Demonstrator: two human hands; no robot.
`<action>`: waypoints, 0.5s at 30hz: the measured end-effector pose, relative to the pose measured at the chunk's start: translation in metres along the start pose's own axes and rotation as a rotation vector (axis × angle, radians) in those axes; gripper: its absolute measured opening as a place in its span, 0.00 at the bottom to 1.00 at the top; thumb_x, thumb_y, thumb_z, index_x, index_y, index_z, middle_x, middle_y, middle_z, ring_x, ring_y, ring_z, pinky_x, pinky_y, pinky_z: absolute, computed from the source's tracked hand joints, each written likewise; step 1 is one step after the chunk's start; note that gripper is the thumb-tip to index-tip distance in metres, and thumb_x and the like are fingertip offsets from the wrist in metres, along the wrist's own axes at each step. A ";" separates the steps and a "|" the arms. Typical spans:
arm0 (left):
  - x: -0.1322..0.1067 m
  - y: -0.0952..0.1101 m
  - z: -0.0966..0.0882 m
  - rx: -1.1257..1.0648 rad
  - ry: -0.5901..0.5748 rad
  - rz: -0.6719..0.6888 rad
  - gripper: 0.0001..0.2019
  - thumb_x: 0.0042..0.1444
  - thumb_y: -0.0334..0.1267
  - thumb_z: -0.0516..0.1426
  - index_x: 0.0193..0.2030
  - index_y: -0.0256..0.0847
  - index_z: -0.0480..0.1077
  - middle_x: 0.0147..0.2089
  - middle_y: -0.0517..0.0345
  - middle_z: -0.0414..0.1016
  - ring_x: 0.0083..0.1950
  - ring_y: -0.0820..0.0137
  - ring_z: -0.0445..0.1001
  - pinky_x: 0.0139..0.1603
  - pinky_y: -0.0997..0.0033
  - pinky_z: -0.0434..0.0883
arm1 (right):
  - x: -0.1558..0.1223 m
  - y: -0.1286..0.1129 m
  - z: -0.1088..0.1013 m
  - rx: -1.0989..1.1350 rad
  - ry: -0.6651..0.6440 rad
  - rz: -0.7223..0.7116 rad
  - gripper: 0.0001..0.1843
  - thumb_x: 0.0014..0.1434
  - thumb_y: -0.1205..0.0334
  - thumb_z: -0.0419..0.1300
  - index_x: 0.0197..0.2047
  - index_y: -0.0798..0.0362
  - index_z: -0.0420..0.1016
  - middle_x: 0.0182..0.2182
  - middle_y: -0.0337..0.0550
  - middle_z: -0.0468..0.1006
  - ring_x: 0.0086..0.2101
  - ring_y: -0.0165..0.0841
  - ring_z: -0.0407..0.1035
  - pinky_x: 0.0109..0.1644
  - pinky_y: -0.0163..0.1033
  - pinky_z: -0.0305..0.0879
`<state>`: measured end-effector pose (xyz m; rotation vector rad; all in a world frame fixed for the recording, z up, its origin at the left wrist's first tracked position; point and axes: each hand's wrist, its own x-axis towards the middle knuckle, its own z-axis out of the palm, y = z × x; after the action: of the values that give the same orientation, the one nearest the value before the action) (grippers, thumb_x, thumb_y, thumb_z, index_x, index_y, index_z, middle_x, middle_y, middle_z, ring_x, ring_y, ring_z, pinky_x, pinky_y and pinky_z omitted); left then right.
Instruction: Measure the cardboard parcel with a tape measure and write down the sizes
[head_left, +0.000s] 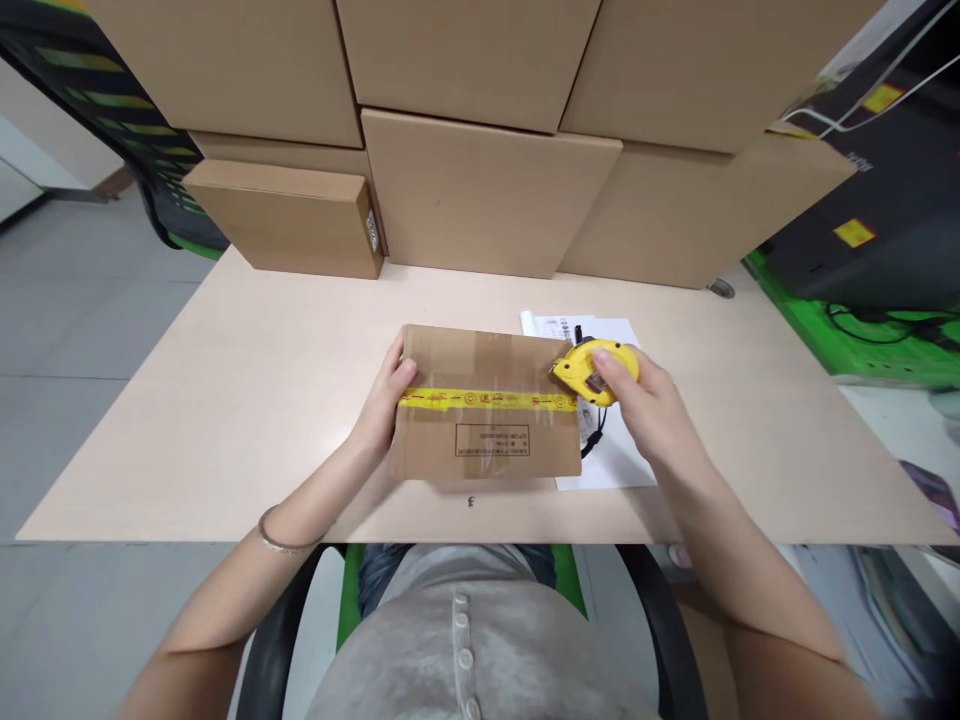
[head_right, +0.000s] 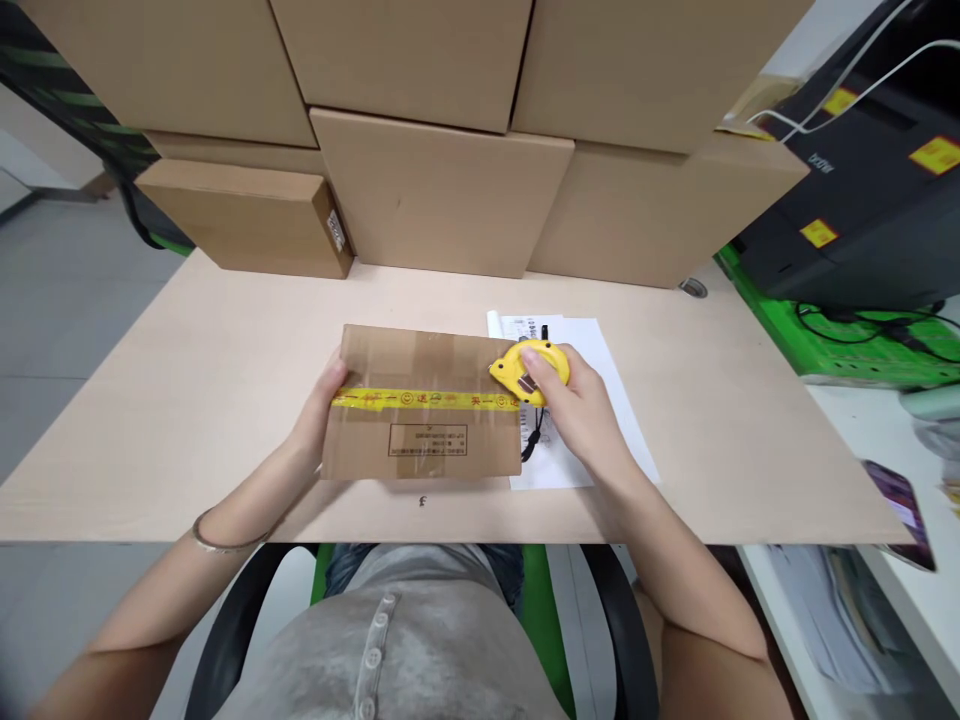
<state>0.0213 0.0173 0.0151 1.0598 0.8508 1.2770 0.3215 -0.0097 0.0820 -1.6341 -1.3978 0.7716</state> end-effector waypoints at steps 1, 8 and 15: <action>0.002 -0.003 0.001 -0.026 0.009 -0.028 0.26 0.63 0.53 0.62 0.66 0.49 0.72 0.71 0.53 0.74 0.72 0.51 0.72 0.67 0.54 0.75 | 0.001 0.000 0.003 -0.039 0.019 -0.047 0.28 0.60 0.28 0.63 0.39 0.47 0.77 0.42 0.49 0.81 0.44 0.46 0.76 0.48 0.53 0.75; 0.010 -0.021 0.001 -0.131 0.048 -0.152 0.21 0.63 0.50 0.60 0.59 0.45 0.71 0.52 0.54 0.82 0.52 0.58 0.81 0.53 0.59 0.77 | -0.002 -0.049 -0.009 0.076 0.122 -0.200 0.21 0.65 0.35 0.63 0.39 0.44 0.73 0.31 0.41 0.73 0.29 0.37 0.70 0.27 0.42 0.66; 0.014 -0.029 -0.004 -0.115 0.074 -0.102 0.25 0.58 0.50 0.63 0.62 0.50 0.72 0.64 0.56 0.77 0.65 0.57 0.75 0.60 0.60 0.75 | -0.001 -0.112 -0.008 0.351 0.006 -0.201 0.20 0.63 0.35 0.65 0.39 0.42 0.71 0.34 0.43 0.74 0.27 0.36 0.70 0.16 0.40 0.59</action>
<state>0.0285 0.0322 -0.0124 0.8726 0.8656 1.2698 0.2756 -0.0082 0.1847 -1.2060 -1.3130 0.8383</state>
